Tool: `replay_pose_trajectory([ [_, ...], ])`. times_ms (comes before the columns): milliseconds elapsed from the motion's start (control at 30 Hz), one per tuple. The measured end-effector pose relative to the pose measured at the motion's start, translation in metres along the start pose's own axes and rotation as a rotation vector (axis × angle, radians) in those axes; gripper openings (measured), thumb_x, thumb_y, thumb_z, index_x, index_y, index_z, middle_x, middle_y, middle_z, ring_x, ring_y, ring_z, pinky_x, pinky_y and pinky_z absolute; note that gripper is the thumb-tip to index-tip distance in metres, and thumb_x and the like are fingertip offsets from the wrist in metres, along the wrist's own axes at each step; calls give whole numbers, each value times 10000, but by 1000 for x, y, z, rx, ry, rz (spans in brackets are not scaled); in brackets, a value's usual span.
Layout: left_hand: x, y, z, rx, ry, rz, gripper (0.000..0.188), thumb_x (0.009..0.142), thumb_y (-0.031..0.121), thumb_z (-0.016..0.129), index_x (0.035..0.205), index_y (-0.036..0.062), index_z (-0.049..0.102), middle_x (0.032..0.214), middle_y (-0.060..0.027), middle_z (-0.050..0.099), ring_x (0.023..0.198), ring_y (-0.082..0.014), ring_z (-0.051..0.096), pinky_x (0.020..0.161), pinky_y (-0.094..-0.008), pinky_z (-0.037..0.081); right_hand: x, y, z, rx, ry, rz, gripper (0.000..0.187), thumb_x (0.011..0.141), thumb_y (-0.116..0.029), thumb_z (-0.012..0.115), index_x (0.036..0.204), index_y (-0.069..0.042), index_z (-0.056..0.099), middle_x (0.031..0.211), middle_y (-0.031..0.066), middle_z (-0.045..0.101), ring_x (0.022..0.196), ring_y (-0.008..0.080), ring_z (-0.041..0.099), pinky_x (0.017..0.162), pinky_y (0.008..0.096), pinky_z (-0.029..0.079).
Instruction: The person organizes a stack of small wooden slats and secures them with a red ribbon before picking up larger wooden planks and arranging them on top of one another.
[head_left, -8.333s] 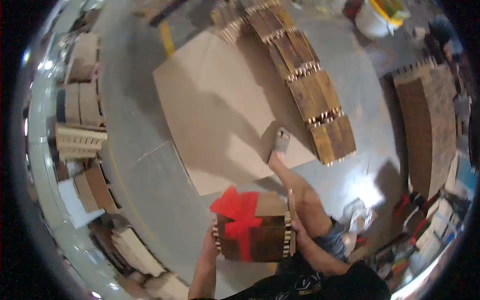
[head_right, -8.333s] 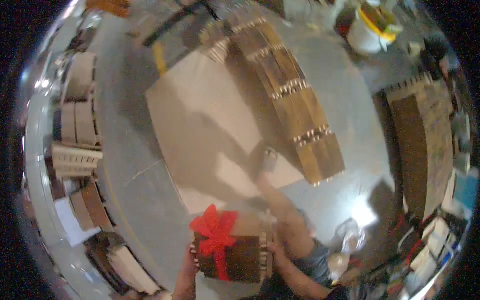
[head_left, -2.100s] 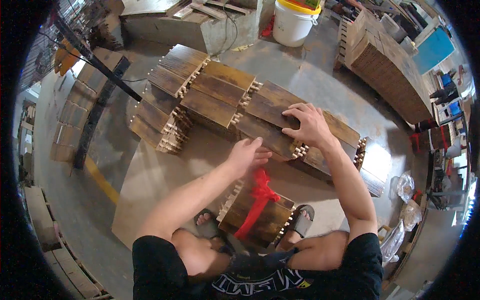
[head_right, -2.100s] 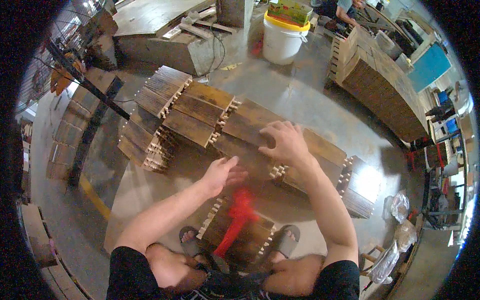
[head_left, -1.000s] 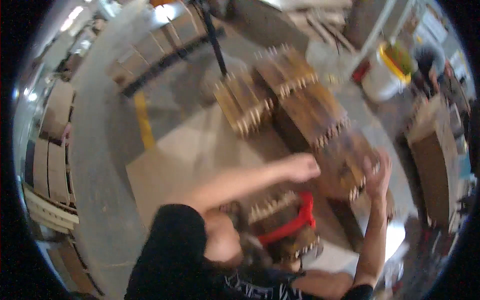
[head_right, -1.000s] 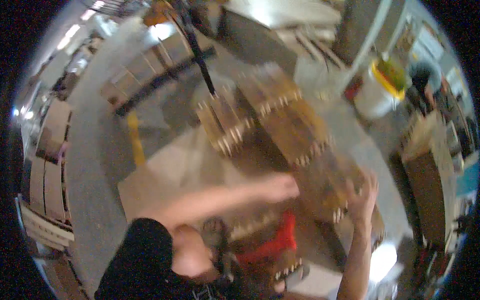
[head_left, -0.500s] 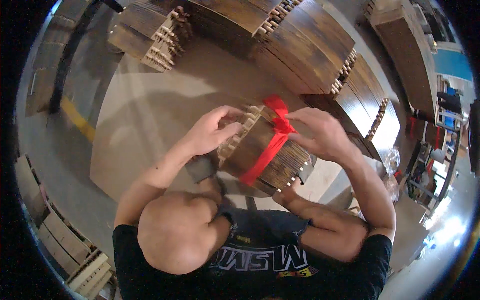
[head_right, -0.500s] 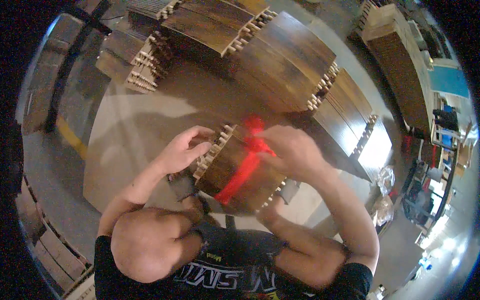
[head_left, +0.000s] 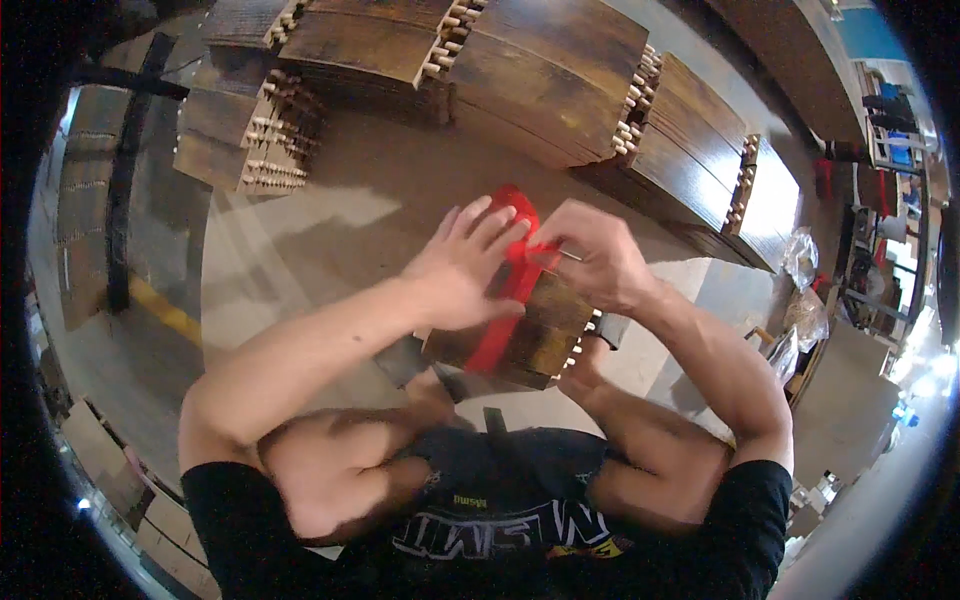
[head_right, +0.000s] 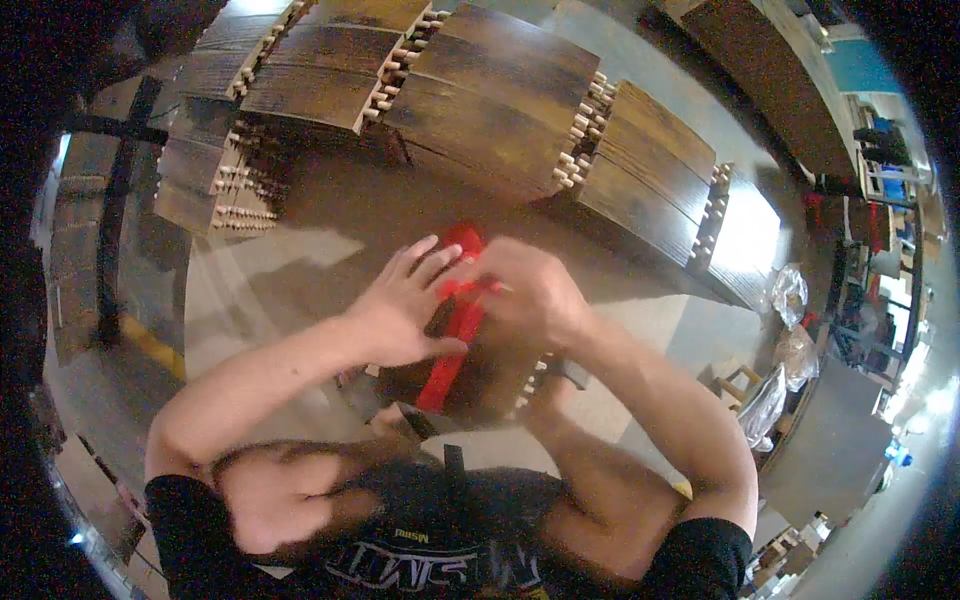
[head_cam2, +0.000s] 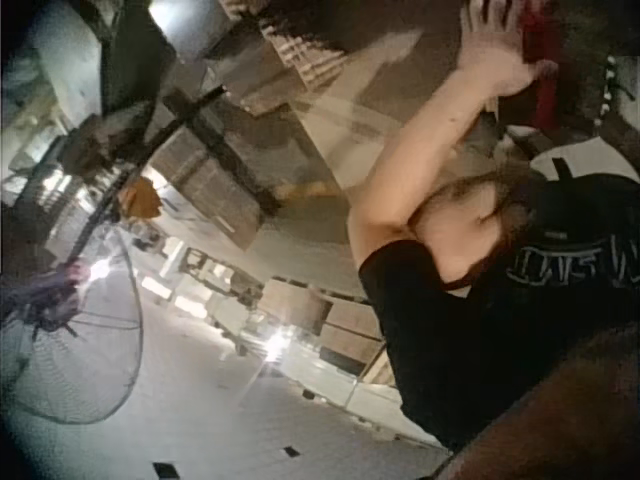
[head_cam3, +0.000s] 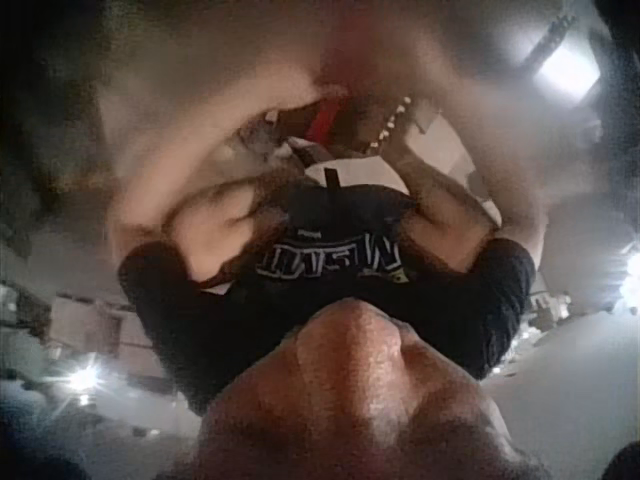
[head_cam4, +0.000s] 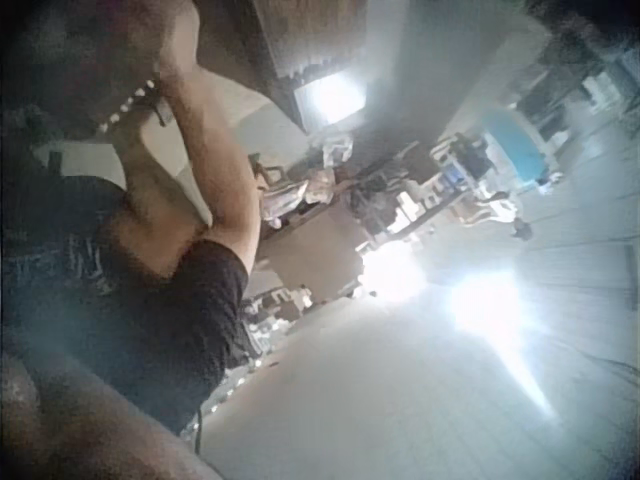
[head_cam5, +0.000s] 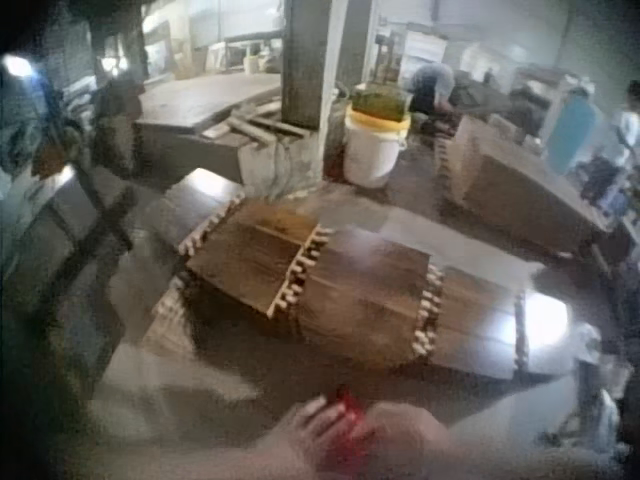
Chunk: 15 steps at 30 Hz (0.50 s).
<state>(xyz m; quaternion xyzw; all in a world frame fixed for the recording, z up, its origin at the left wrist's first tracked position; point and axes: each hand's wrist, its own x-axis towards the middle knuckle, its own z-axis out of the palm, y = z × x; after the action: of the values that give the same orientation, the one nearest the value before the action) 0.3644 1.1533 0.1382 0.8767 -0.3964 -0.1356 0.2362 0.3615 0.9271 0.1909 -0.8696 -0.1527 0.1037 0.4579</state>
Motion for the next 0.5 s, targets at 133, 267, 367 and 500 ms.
replay_pose_trajectory([
  [133,-2,11,2,-46,-153,5,878,812,665,581,1434,65,428,1479,-175,370,1417,-424,245,1169,-583,192,29,-66,-45,15,21,-316,84,858,-15,716,934,-30,683,955,84,674,861,153,658,755,293,533],
  [267,6,14,-1,-113,-64,-70,705,871,558,580,1377,73,507,1462,-159,407,1422,-373,270,1176,-588,160,16,-54,-33,416,41,-44,144,905,-46,685,1040,-5,660,1039,86,664,946,144,641,811,296,524],
  [367,12,22,-19,-81,-105,-101,283,937,261,553,1137,93,662,1294,-79,577,1278,-284,473,1145,-575,213,23,-63,-37,564,62,23,329,878,-56,664,1204,-32,631,1168,124,654,1026,186,644,911,328,520],
  [500,5,21,-24,-312,120,2,245,923,145,573,1148,73,638,1133,-105,652,1019,-293,629,946,-451,454,11,-11,-32,128,-140,301,353,893,-57,662,1240,-36,598,1098,83,659,1035,151,621,929,300,494],
])
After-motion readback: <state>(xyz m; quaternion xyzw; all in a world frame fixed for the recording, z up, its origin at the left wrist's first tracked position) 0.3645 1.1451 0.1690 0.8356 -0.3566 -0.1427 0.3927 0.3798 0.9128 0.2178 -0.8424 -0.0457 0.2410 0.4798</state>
